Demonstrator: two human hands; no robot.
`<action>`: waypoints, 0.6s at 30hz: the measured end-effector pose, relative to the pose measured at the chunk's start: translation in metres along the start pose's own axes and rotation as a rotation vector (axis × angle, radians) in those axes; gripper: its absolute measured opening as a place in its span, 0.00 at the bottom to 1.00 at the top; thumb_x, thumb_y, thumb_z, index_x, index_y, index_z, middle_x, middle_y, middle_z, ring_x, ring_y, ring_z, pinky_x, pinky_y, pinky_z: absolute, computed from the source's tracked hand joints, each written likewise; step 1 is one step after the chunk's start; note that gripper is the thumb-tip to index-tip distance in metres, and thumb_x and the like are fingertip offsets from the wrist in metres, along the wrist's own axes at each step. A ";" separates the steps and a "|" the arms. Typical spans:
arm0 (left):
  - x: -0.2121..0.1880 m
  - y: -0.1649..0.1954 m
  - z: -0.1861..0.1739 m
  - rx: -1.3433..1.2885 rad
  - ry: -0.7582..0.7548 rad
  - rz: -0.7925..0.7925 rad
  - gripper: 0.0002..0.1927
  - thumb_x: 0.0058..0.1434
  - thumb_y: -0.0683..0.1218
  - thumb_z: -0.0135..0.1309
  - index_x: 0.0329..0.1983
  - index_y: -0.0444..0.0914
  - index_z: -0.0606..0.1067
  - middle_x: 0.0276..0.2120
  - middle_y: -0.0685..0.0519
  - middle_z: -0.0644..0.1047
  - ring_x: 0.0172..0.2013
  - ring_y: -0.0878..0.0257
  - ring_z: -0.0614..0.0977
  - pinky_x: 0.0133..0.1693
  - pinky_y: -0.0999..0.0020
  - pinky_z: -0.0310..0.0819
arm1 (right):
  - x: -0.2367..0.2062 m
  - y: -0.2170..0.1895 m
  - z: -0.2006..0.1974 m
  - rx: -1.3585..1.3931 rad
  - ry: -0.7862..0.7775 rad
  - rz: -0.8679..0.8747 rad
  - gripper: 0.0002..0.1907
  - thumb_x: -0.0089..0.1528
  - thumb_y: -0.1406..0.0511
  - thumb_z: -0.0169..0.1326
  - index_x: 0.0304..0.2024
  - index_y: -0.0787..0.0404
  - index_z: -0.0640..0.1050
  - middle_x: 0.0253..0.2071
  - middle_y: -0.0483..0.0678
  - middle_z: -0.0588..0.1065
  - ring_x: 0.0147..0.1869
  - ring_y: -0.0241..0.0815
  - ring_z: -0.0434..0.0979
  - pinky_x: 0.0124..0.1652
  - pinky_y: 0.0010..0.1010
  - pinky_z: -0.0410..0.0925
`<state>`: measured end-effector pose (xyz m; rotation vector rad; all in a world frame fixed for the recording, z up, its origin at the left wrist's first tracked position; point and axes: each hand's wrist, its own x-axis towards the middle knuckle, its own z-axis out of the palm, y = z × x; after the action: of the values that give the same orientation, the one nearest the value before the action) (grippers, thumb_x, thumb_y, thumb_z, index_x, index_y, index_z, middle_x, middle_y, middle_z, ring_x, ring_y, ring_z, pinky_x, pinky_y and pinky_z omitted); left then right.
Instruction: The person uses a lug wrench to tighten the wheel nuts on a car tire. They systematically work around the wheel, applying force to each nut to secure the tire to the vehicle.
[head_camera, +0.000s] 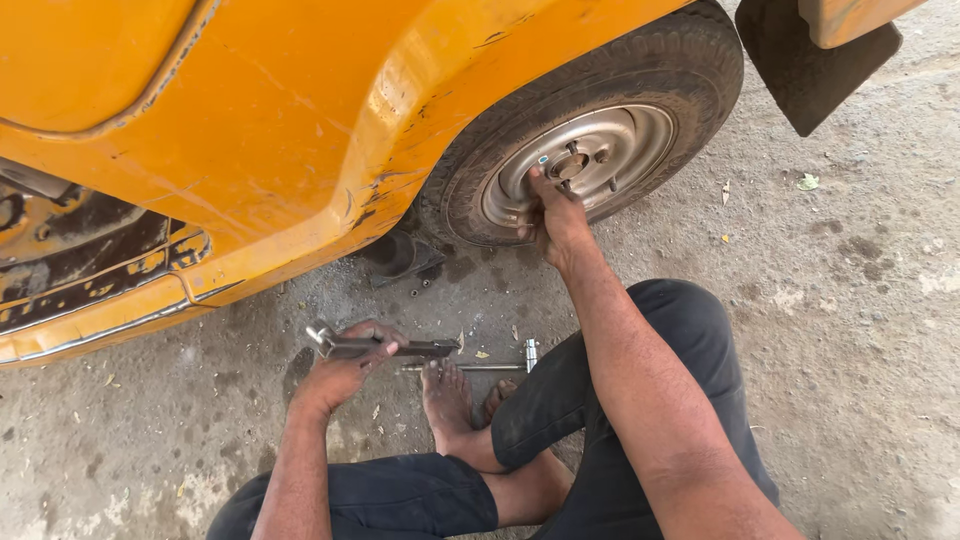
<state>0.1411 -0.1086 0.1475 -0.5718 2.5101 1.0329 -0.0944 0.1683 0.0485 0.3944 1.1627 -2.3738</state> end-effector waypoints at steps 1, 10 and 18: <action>0.003 0.000 0.000 0.001 0.004 -0.018 0.17 0.58 0.61 0.59 0.42 0.49 0.82 0.46 0.60 0.86 0.53 0.62 0.84 0.56 0.55 0.74 | -0.003 -0.002 0.001 0.008 -0.048 0.034 0.22 0.68 0.52 0.47 0.32 0.63 0.76 0.17 0.45 0.71 0.17 0.36 0.68 0.19 0.30 0.67; 0.013 0.001 0.000 0.041 0.021 0.113 0.18 0.60 0.61 0.57 0.43 0.46 0.82 0.42 0.57 0.84 0.49 0.60 0.84 0.53 0.59 0.74 | -0.010 -0.002 0.006 -0.014 -0.004 -0.009 0.18 0.71 0.55 0.48 0.33 0.59 0.76 0.18 0.46 0.70 0.18 0.39 0.69 0.21 0.32 0.66; 0.014 -0.008 0.001 -0.137 0.026 0.089 0.19 0.59 0.60 0.58 0.45 0.44 0.81 0.43 0.56 0.86 0.50 0.62 0.85 0.55 0.62 0.74 | -0.002 0.015 0.006 -0.132 0.095 -0.178 0.20 0.69 0.52 0.49 0.36 0.62 0.76 0.21 0.46 0.73 0.19 0.40 0.71 0.21 0.35 0.67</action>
<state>0.1334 -0.1158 0.1358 -0.5199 2.5213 1.2454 -0.0851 0.1567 0.0431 0.3768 1.4442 -2.4320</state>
